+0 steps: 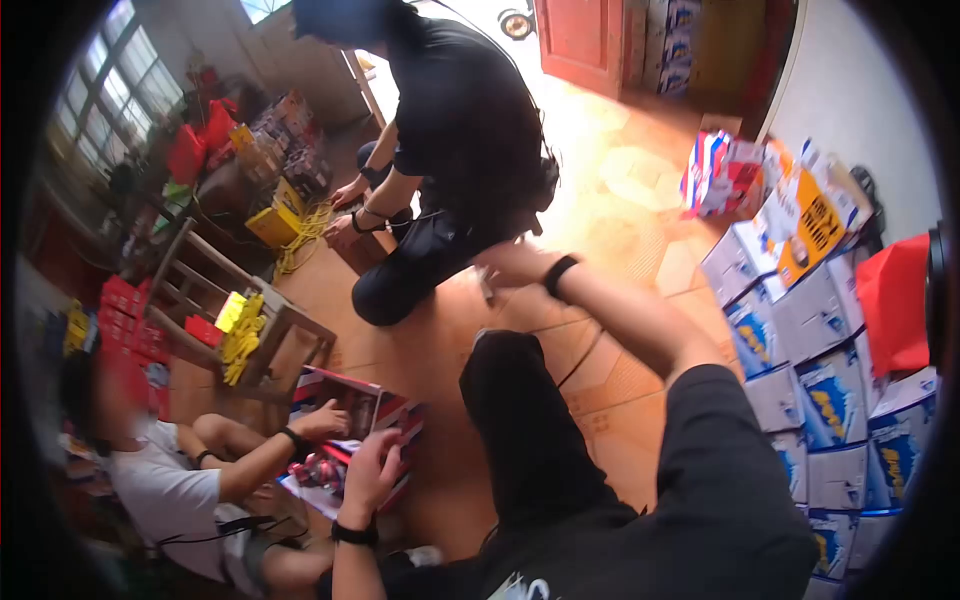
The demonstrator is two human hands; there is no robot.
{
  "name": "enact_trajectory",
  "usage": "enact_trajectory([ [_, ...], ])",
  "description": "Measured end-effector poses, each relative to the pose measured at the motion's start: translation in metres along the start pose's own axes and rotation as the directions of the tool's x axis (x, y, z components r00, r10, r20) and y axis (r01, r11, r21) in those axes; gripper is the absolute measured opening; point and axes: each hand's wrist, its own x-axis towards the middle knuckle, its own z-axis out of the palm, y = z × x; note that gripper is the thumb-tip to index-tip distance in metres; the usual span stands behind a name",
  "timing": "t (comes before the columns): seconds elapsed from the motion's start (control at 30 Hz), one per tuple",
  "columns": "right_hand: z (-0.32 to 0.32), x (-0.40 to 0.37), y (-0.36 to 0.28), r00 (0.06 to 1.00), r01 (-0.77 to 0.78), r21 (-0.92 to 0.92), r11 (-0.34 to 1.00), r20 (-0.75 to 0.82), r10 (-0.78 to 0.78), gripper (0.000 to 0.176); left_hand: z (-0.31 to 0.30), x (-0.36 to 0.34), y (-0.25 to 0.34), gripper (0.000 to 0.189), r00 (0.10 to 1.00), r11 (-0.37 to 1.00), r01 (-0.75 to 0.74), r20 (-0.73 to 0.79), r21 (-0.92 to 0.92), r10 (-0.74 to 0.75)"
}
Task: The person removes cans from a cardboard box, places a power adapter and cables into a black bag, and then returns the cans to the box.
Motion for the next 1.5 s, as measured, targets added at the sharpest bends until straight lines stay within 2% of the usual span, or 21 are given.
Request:
enact_trajectory([
  [0.03,-0.023,-0.032,0.024,0.996,-0.08,-0.026,0.996,-0.027,0.079,0.04,-0.009,0.012,0.023,0.022,0.999,0.998,0.029,0.017,-0.048,-0.028],
  [0.07,-0.043,-0.06,0.044,0.97,-0.232,-0.16,0.96,0.03,0.239,0.037,-0.021,0.024,0.036,0.021,0.999,1.0,0.004,0.034,-0.01,-0.003],
  [0.1,-0.044,-0.084,0.073,0.89,-0.449,-0.13,0.884,0.023,0.456,0.037,-0.031,0.035,0.047,0.021,0.999,1.0,-0.021,0.046,0.011,0.021],
  [0.23,-0.061,-0.155,0.133,0.749,-0.66,-0.089,0.746,-0.006,0.662,0.043,-0.057,0.083,0.096,0.023,0.998,0.919,0.055,0.024,-0.391,-0.05],
  [0.27,-0.057,-0.165,0.151,0.726,-0.687,0.029,0.726,-0.001,0.687,0.043,-0.056,0.092,0.117,0.024,1.0,0.887,0.018,0.003,-0.461,-0.018],
  [0.3,-0.056,-0.173,0.148,0.751,-0.646,0.037,0.762,-0.149,0.644,0.033,-0.05,0.101,0.139,0.025,1.0,0.848,-0.02,-0.018,-0.529,0.012],
  [0.43,-0.088,-0.167,0.112,0.779,-0.612,-0.012,0.791,-0.181,0.6,0.03,-0.013,0.144,0.177,0.027,0.982,0.761,-0.106,0.054,-0.639,0.182],
  [0.5,-0.107,-0.15,0.103,0.803,-0.596,-0.106,0.796,-0.053,0.594,0.04,0.007,0.153,0.169,0.027,0.967,0.721,-0.105,0.1,-0.684,0.235],
  [0.57,-0.109,-0.121,0.118,0.818,-0.575,-0.111,0.811,-0.091,0.568,0.041,0.028,0.18,0.146,0.024,0.977,0.697,-0.074,0.088,-0.713,0.195],
  [0.63,-0.098,-0.08,0.166,0.832,-0.552,-0.103,0.827,-0.127,0.54,0.041,0.049,0.199,0.107,0.022,0.988,0.659,0.103,0.155,-0.745,0.02],
  [0.7,-0.062,-0.047,0.201,0.732,-0.677,-0.136,0.723,-0.22,0.644,0.043,0.068,0.224,0.067,0.022,0.957,0.543,0.289,0.256,-0.788,-0.138],
  [0.83,-0.017,-0.014,0.213,0.569,-0.815,0.0,0.58,-0.196,0.799,0.055,0.11,0.283,0.017,0.023,0.918,0.432,0.394,0.324,-0.811,-0.229],
  [0.9,-0.001,-0.019,0.216,0.603,-0.788,0.039,0.614,-0.15,0.784,0.056,0.131,0.31,0.019,0.023,0.914,0.317,0.395,0.335,-0.862,-0.229],
  [1.03,-0.027,-0.081,0.173,0.765,-0.643,-0.003,0.766,-0.017,0.643,0.043,0.176,0.347,0.036,0.022,0.896,0.196,0.444,0.435,-0.874,-0.09],
  [1.13,-0.104,-0.138,0.093,0.788,-0.602,-0.106,0.791,0.082,0.61,0.036,0.197,0.355,0.044,0.022,0.887,0.19,0.455,0.461,-0.87,-0.016],
  [1.27,-0.207,-0.177,-0.042,0.606,-0.792,-0.092,0.603,0.004,0.796,0.032,0.201,0.349,0.041,0.022,0.814,0.179,0.564,0.579,-0.806,0.045],
  [1.33,-0.243,-0.194,-0.098,0.563,-0.821,-0.167,0.546,-0.077,0.823,0.034,0.179,0.332,0.042,0.021,0.848,0.185,0.509,0.526,-0.841,0.058],
  [1.37,-0.248,-0.2,-0.122,0.416,-0.908,-0.007,0.418,-0.125,0.901,0.035,0.166,0.321,0.041,0.021,0.875,0.208,0.46,0.48,-0.863,0.059],
  [1.4,-0.243,-0.214,-0.141,0.413,-0.908,0.013,0.418,-0.131,0.901,0.034,0.147,0.307,0.04,0.021,0.897,0.245,0.408,0.436,-0.88,0.074],
  [1.43,-0.224,-0.241,-0.157,0.519,-0.854,-0.099,0.511,-0.082,0.851,0.033,0.118,0.287,0.049,0.021,0.918,0.231,0.356,0.385,-0.905,0.093],
  [1.5,-0.153,-0.299,-0.186,0.364,-0.931,0.076,0.356,0.199,0.91,0.034,0.056,0.238,0.06,0.023,0.932,0.238,0.293,0.332,-0.926,0.143],
])
